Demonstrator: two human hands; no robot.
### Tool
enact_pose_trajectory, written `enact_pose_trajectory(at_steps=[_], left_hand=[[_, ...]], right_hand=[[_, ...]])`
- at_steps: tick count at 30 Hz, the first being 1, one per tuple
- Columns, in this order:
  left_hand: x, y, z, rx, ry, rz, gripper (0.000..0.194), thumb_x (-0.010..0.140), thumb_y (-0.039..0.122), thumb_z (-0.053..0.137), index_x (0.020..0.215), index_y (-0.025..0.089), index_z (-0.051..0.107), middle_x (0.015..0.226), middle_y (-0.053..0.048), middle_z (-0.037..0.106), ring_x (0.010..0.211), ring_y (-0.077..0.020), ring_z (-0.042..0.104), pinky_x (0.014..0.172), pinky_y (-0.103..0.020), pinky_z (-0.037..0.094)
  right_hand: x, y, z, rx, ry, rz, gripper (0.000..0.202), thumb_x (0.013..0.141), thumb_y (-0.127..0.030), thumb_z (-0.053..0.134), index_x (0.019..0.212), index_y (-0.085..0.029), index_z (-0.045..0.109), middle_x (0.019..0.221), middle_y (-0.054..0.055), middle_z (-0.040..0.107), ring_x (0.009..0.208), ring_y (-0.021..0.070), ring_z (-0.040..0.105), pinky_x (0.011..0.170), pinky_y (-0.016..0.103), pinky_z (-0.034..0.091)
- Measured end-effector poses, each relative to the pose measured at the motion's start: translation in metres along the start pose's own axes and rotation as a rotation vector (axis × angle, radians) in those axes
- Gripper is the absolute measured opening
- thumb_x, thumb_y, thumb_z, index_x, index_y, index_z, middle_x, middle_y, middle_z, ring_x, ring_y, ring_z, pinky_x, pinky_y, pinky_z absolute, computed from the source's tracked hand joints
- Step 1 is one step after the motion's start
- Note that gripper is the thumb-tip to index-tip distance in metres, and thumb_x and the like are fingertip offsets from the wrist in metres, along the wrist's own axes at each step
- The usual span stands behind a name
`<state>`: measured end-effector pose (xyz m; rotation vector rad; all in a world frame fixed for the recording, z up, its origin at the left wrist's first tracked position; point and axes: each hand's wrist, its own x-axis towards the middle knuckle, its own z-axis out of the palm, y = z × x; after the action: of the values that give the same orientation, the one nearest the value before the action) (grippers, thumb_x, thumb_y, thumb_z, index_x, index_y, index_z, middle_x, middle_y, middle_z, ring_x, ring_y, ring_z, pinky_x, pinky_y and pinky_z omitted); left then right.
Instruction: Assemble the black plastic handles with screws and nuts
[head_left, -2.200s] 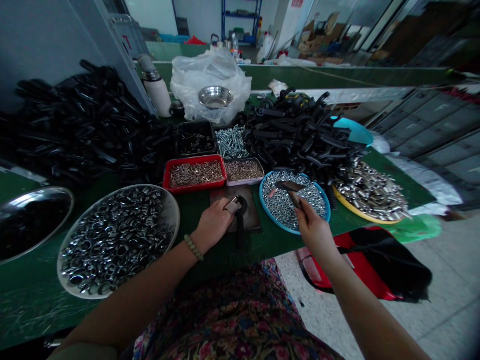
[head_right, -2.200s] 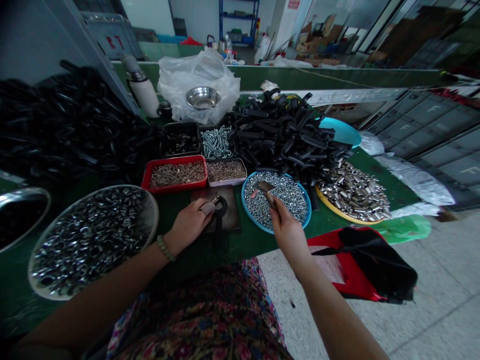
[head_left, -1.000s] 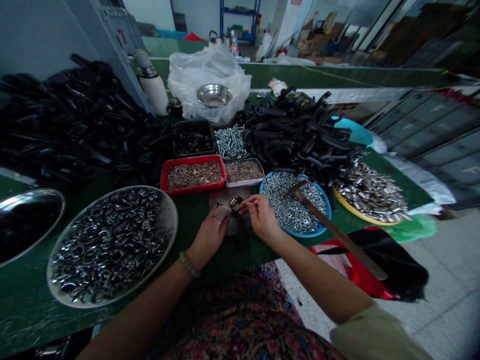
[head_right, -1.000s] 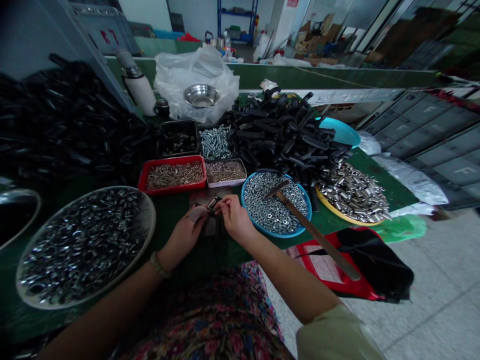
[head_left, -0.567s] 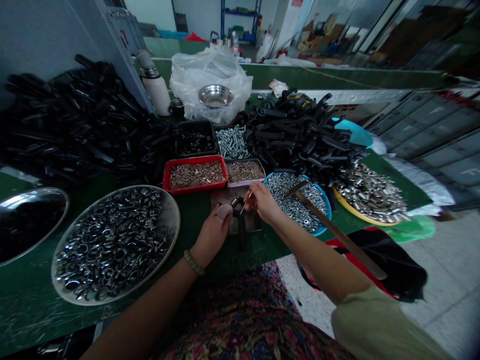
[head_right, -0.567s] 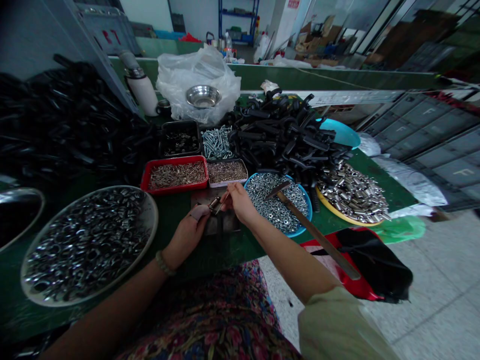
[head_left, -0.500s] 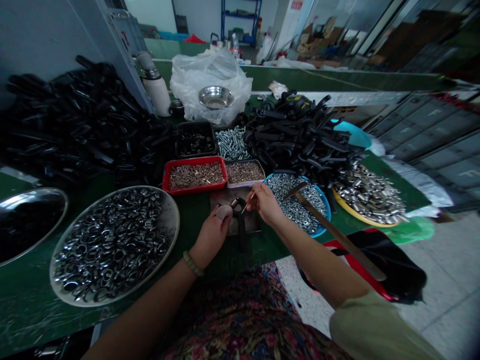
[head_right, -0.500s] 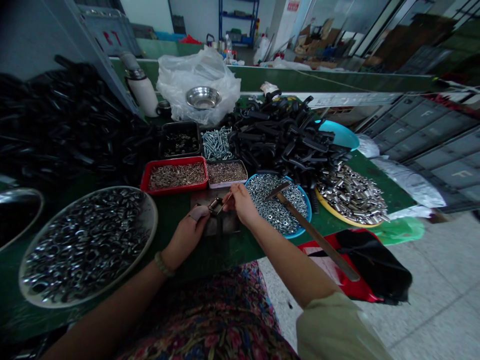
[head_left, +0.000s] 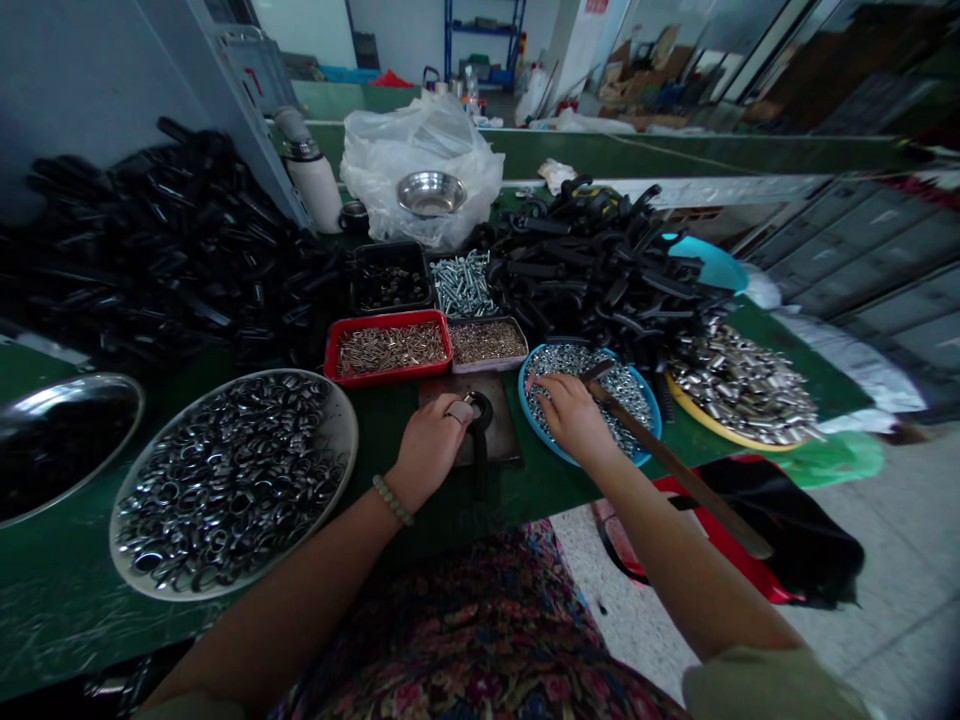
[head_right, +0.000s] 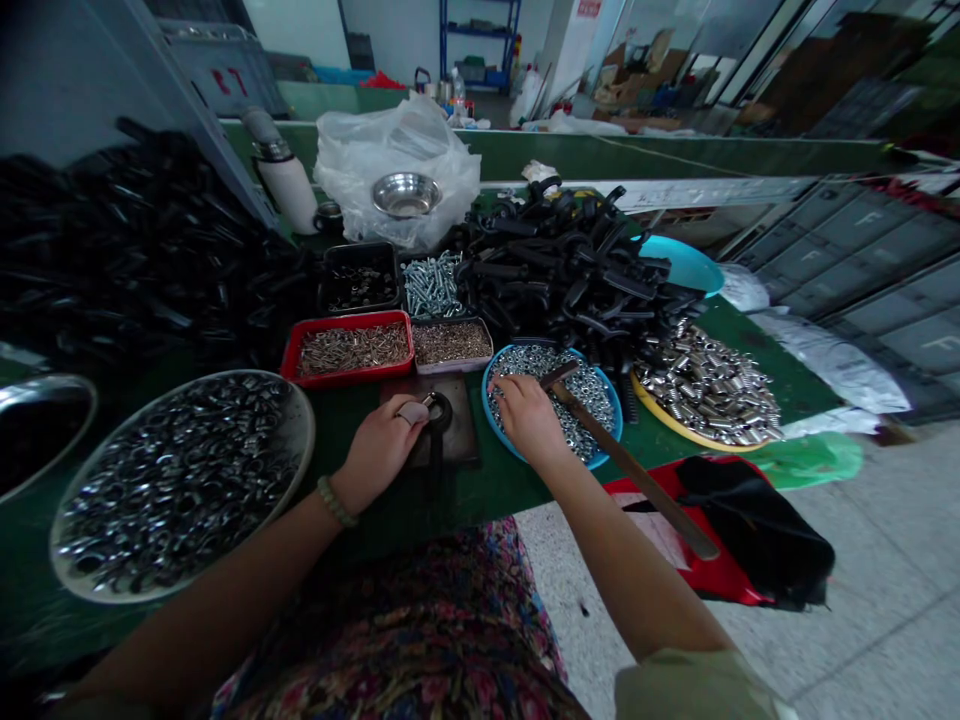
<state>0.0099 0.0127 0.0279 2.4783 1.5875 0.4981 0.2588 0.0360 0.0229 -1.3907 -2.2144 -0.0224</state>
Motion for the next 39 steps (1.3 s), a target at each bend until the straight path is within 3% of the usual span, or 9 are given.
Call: enact_pose_trajectory(at_steps=[9,14,17,21,24,27,33,37,39], left_hand=[[-0.010,0.002,0.003,-0.016,-0.051,0.084,0.022,0.094,0.017,0.043,0.102,0.019,0.062,0.111,-0.008,0.062,0.100,-0.0200,0.056,0.088,-0.032,0.046],[-0.020,-0.003,0.000,-0.143,0.012,0.101,0.024,0.091,0.017,0.048,0.111,0.018,0.060,0.119,-0.009,0.057,0.112,-0.0220,0.051,0.101,-0.038,0.044],[-0.033,-0.006,-0.007,-0.203,0.093,0.027,0.036,0.089,0.021,0.053,0.125,0.019,0.052,0.125,-0.010,0.054,0.116,-0.0239,0.049,0.103,-0.042,0.043],[-0.058,-0.009,-0.009,-0.105,0.125,-0.011,0.041,0.090,0.027,0.053,0.130,0.018,0.049,0.125,-0.012,0.054,0.113,-0.0267,0.050,0.100,-0.044,0.045],[-0.070,-0.011,-0.001,-0.021,0.085,0.021,0.033,0.091,0.024,0.050,0.122,0.018,0.056,0.116,-0.012,0.059,0.103,-0.0252,0.055,0.092,-0.041,0.050],[-0.072,-0.012,0.005,0.008,0.067,0.026,0.029,0.091,0.021,0.049,0.118,0.018,0.058,0.110,-0.011,0.061,0.096,-0.0228,0.058,0.086,-0.038,0.052],[-0.069,-0.015,0.004,0.016,0.037,0.044,0.030,0.091,0.021,0.049,0.120,0.018,0.056,0.109,-0.010,0.062,0.095,-0.0224,0.058,0.085,-0.037,0.051],[-0.068,-0.006,0.005,-0.012,0.006,0.044,0.029,0.092,0.020,0.048,0.119,0.015,0.057,0.109,-0.012,0.062,0.095,-0.0236,0.058,0.085,-0.039,0.051],[-0.070,-0.001,-0.001,-0.030,-0.007,0.021,0.030,0.091,0.019,0.049,0.119,0.015,0.058,0.110,-0.012,0.062,0.096,-0.0246,0.058,0.085,-0.039,0.051]], right_hand=[[-0.026,0.003,-0.021,-0.070,0.000,0.053,0.026,0.095,-0.025,0.042,0.109,-0.014,0.061,0.105,0.014,0.065,0.103,0.0258,0.059,0.093,0.042,0.046],[-0.053,0.042,-0.052,-0.507,-0.222,0.421,0.030,0.090,-0.029,0.048,0.112,-0.011,0.058,0.097,0.017,0.066,0.093,0.0311,0.062,0.077,0.045,0.049],[-0.056,0.046,-0.061,-0.558,-0.327,0.451,0.032,0.092,-0.025,0.044,0.118,-0.011,0.056,0.098,0.018,0.065,0.089,0.0305,0.065,0.072,0.042,0.051],[-0.046,-0.004,-0.059,-0.247,-0.261,0.453,0.040,0.095,-0.025,0.034,0.131,-0.012,0.046,0.109,0.020,0.065,0.085,0.0282,0.069,0.069,0.040,0.054],[-0.034,-0.058,-0.053,0.123,-0.330,0.311,0.042,0.097,-0.027,0.033,0.138,-0.021,0.041,0.113,0.013,0.068,0.091,0.0250,0.070,0.075,0.037,0.056],[-0.024,-0.092,-0.048,0.250,-0.340,0.188,0.048,0.096,-0.027,0.037,0.144,-0.026,0.035,0.125,0.009,0.064,0.100,0.0251,0.068,0.081,0.039,0.057],[-0.017,-0.098,-0.044,0.183,-0.352,0.171,0.048,0.094,-0.024,0.037,0.142,-0.025,0.039,0.112,0.010,0.071,0.086,0.0255,0.072,0.069,0.038,0.058],[-0.015,-0.103,-0.043,0.213,-0.278,0.175,0.049,0.095,-0.027,0.037,0.144,-0.025,0.035,0.123,0.009,0.066,0.099,0.0254,0.069,0.077,0.036,0.057],[-0.017,-0.100,-0.038,0.207,-0.314,0.166,0.047,0.095,-0.027,0.037,0.141,-0.026,0.040,0.117,0.009,0.068,0.090,0.0250,0.071,0.072,0.036,0.057]])
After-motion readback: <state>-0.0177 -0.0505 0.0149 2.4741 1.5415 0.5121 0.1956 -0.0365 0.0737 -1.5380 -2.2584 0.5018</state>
